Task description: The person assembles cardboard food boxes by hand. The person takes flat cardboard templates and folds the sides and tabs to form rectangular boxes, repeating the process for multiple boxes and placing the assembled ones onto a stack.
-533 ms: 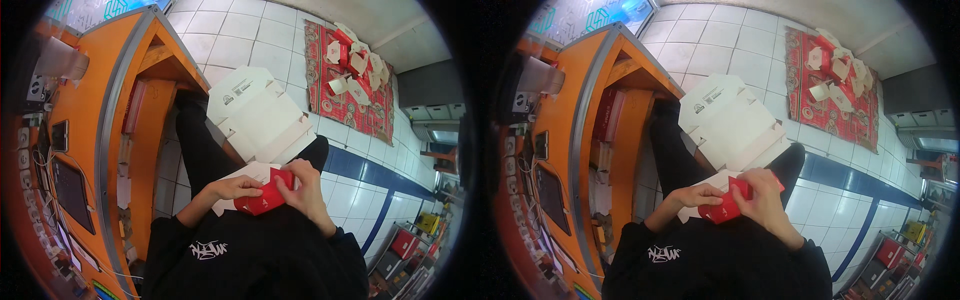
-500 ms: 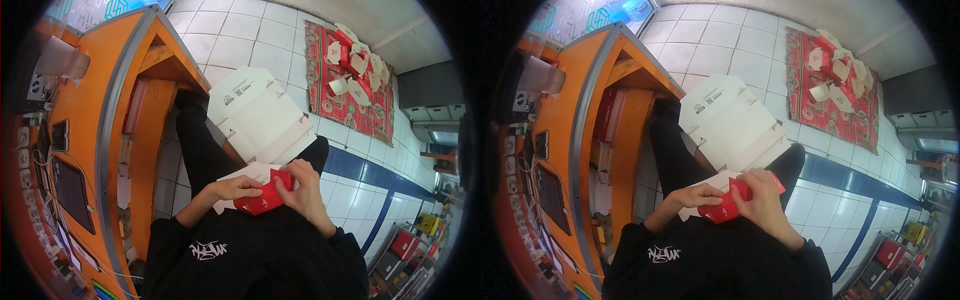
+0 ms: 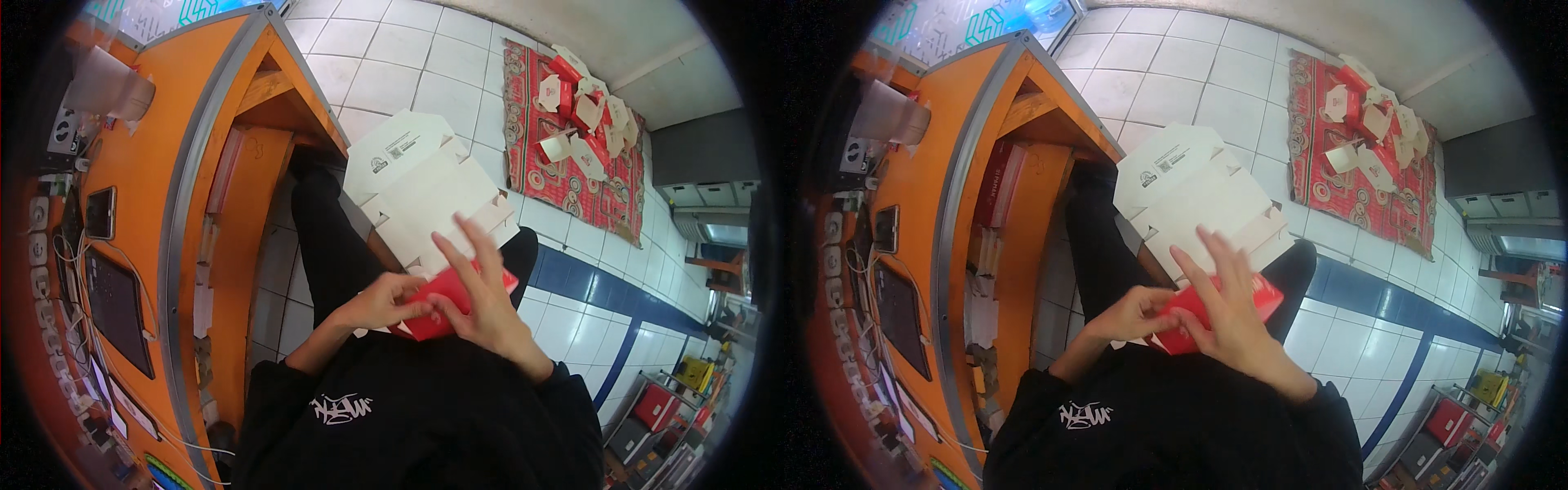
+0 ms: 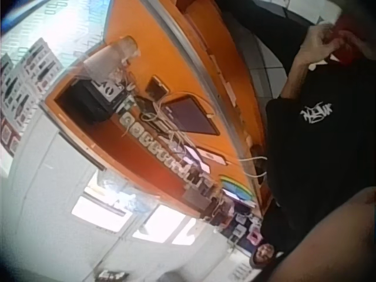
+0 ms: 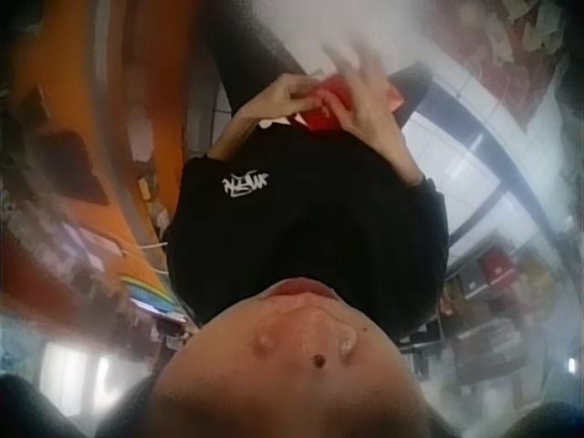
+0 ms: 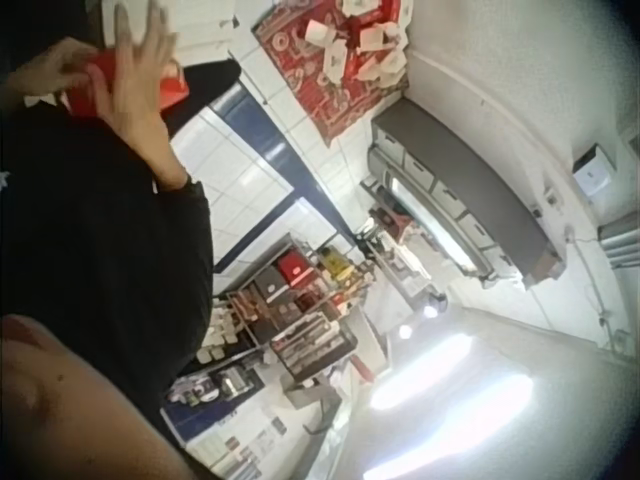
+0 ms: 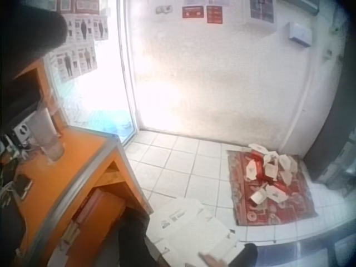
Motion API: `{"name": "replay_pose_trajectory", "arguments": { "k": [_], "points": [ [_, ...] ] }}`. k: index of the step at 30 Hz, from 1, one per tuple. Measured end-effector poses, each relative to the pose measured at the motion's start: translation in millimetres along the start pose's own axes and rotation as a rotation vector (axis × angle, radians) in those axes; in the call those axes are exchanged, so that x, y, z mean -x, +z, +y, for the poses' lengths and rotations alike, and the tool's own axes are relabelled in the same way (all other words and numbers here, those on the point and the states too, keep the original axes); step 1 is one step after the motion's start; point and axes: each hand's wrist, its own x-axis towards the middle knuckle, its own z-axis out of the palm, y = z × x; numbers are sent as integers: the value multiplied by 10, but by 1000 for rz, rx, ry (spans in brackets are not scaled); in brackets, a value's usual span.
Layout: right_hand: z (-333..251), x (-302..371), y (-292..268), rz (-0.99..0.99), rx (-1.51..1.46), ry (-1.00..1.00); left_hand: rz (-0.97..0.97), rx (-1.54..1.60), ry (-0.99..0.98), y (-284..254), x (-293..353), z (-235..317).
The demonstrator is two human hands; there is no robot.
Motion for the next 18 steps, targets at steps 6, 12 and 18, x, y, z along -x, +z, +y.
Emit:
{"name": "replay_pose_trajectory", "arguments": {
  "k": [6, 12, 18],
  "points": [
    [114, 40, 430, 318, 64, -360, 690, 365, 438, -38, -151, 147],
    [255, -223, 715, 437, -56, -416, 887, 188, 619, 3, -179, 196],
    [267, -268, 616, 644, -250, -647, 871, 437, 793, 85, -149, 297]
  ]
}}
